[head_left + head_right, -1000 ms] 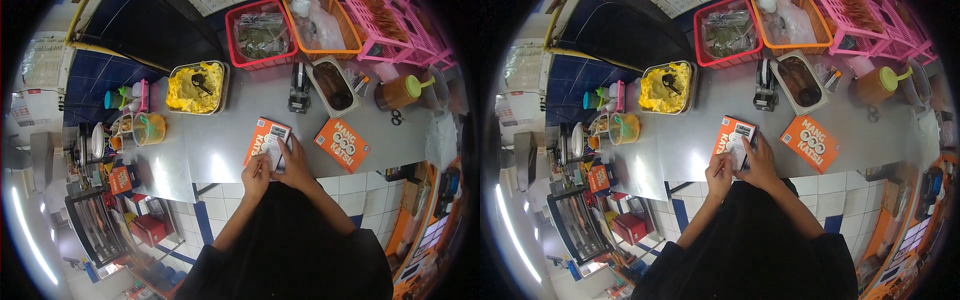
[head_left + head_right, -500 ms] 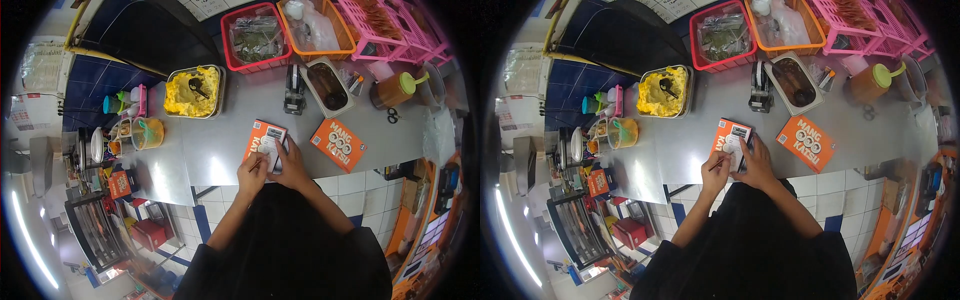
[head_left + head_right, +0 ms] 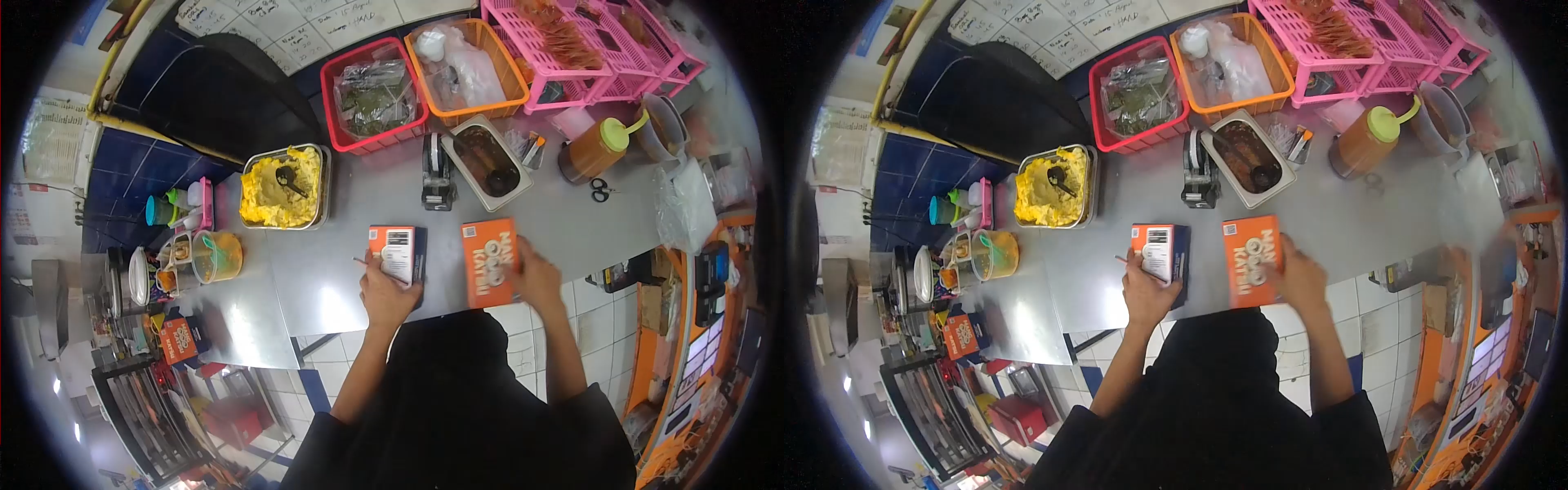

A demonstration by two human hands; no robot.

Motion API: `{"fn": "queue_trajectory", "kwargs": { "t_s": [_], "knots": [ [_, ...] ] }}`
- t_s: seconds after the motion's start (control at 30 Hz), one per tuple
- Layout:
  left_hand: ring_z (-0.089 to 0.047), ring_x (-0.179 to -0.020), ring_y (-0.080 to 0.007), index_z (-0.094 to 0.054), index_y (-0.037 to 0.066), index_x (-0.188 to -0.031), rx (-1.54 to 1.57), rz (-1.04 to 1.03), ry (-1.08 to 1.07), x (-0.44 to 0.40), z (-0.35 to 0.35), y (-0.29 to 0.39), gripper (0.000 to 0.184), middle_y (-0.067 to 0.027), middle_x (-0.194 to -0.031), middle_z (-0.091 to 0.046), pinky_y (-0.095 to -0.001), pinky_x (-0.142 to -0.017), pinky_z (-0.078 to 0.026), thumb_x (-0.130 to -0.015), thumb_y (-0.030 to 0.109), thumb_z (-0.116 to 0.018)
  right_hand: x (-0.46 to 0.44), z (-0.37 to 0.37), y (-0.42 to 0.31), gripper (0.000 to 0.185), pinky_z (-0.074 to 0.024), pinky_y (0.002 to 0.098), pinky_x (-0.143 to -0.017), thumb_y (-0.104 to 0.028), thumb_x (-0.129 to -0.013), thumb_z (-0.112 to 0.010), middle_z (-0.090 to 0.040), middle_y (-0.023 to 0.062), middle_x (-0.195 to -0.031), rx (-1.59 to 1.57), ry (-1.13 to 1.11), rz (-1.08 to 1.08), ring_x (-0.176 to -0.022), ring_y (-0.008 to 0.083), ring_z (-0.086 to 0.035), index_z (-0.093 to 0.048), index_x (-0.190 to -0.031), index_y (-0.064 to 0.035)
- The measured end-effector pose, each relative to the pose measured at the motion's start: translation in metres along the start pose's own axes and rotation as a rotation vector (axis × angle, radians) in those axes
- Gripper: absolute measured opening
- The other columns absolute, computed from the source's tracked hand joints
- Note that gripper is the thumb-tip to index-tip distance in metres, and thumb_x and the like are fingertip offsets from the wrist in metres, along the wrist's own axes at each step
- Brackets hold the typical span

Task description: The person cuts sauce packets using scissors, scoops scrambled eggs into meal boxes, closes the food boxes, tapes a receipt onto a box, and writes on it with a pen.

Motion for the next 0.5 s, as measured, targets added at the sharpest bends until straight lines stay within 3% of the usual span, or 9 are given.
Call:
{"fn": "queue_trajectory", "kwargs": {
  "t_s": [0.07, 0.17, 0.2, 0.23, 0.3, 0.37, 0.4, 0.47, 0.5],
  "knots": [
    [-0.053, -0.121, -0.0481, -0.039, -0.009, -0.126, 0.238, -0.060, 0.069, 0.002, -0.002, -0.002, 0.083, -0.0357, -0.145, -0.042, -0.0496, -0.101, -0.045, -0.069, 0.029, -0.085, 0.006, -0.027, -0.011, 0.071, -0.0543, 0.0506, -0.078, -0.041, -0.089, -0.071, -0.071, 0.0217, -0.093, -0.137, 0.012, -0.008, -0.086, 0.0402, -0.071, -0.044, -0.146, -0.0108],
    [-0.057, -0.118, -0.0466, -0.038, -0.011, -0.125, 0.058, -0.260, 0.084, 0.029, 0.018, 0.056, 0.085, -0.0403, -0.144, -0.041, -0.0497, -0.102, -0.045, -0.068, 0.025, -0.089, 0.018, -0.055, -0.027, 0.072, -0.0544, 0.0508, -0.075, -0.043, -0.091, -0.068, -0.071, 0.0230, -0.092, -0.356, 0.087, 0.001, -0.082, 0.0425, -0.070, -0.041, -0.148, -0.0074],
    [-0.058, -0.117, -0.0475, -0.040, -0.011, -0.124, 0.148, -0.285, 0.054, 0.034, 0.011, 0.067, 0.083, -0.0405, -0.143, -0.042, -0.0505, -0.101, -0.046, -0.069, 0.026, -0.089, 0.020, -0.060, -0.031, 0.070, -0.0544, 0.0505, -0.075, -0.043, -0.093, -0.066, -0.071, 0.0239, -0.092, -0.411, 0.072, -0.018, -0.082, 0.0434, -0.070, -0.042, -0.147, -0.0061],
    [-0.058, -0.115, -0.0490, -0.042, -0.011, -0.124, 0.021, -0.266, 0.051, 0.041, 0.009, 0.089, 0.079, -0.0400, -0.142, -0.043, -0.0524, -0.099, -0.047, -0.071, 0.029, -0.087, 0.021, -0.063, -0.033, 0.068, -0.0545, 0.0503, -0.076, -0.043, -0.095, -0.064, -0.071, 0.0247, -0.092, -0.466, 0.057, -0.039, -0.082, 0.0443, -0.070, -0.042, -0.147, -0.0049],
    [-0.053, -0.122, -0.0509, -0.042, -0.010, -0.127, -0.189, -0.222, -0.104, 0.051, 0.003, 0.112, 0.083, -0.0414, -0.143, -0.041, -0.0543, -0.101, -0.045, -0.073, 0.035, -0.087, 0.022, -0.071, -0.027, 0.066, -0.0511, 0.0427, -0.093, -0.045, -0.104, -0.051, -0.069, 0.0249, -0.114, -0.801, -0.023, -0.104, -0.106, 0.0371, -0.068, -0.039, -0.148, 0.0014],
    [-0.050, -0.127, -0.0488, -0.039, -0.008, -0.130, 0.019, -0.211, -0.145, 0.047, 0.002, 0.097, 0.086, -0.0418, -0.146, -0.037, -0.0539, -0.104, -0.043, -0.075, 0.037, -0.087, 0.023, -0.102, -0.004, 0.067, -0.0459, 0.0393, -0.104, -0.047, -0.107, -0.044, -0.064, 0.0242, -0.128, -1.214, 0.023, -0.064, -0.122, 0.0326, -0.062, -0.037, -0.150, 0.0041],
    [-0.048, -0.130, -0.0478, -0.038, -0.008, -0.132, 0.121, -0.213, -0.177, 0.044, 0.000, 0.082, 0.087, -0.0419, -0.147, -0.035, -0.0538, -0.105, -0.042, -0.076, 0.039, -0.086, 0.031, -0.092, -0.007, 0.076, -0.0327, 0.0379, -0.116, -0.052, -0.107, -0.041, -0.049, 0.0214, -0.147, -1.242, -0.061, -0.065, -0.139, 0.0273, -0.045, -0.031, -0.153, 0.0069],
    [-0.041, -0.139, -0.0431, -0.036, -0.006, -0.134, 0.250, -0.258, -0.015, 0.026, -0.013, 0.033, 0.084, -0.0415, -0.151, -0.031, -0.0496, -0.113, -0.036, -0.081, 0.039, -0.084, 0.035, -0.092, -0.016, 0.079, -0.0273, 0.0393, -0.119, -0.055, -0.106, -0.042, -0.042, 0.0224, -0.153, -1.182, -0.039, 0.132, -0.144, 0.0278, -0.038, -0.027, -0.154, 0.0060],
    [-0.036, -0.144, -0.0385, -0.037, -0.005, -0.133, 0.520, -0.089, -0.115, 0.017, -0.026, 0.016, 0.076, -0.0404, -0.153, -0.030, -0.0447, -0.118, -0.028, -0.088, 0.038, -0.079, 0.037, -0.092, -0.017, 0.081, -0.0246, 0.0401, -0.121, -0.056, -0.105, -0.042, -0.038, 0.0229, -0.156, -1.137, -0.018, 0.224, -0.147, 0.0280, -0.035, -0.025, -0.155, 0.0055]
  ]
}}
Point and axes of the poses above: each hand's wrist, its own x-axis away from the middle knuckle, its own z-axis out of the back of the hand, y = z × x, the point moved 2 cm from there along -x, towards the middle knuckle
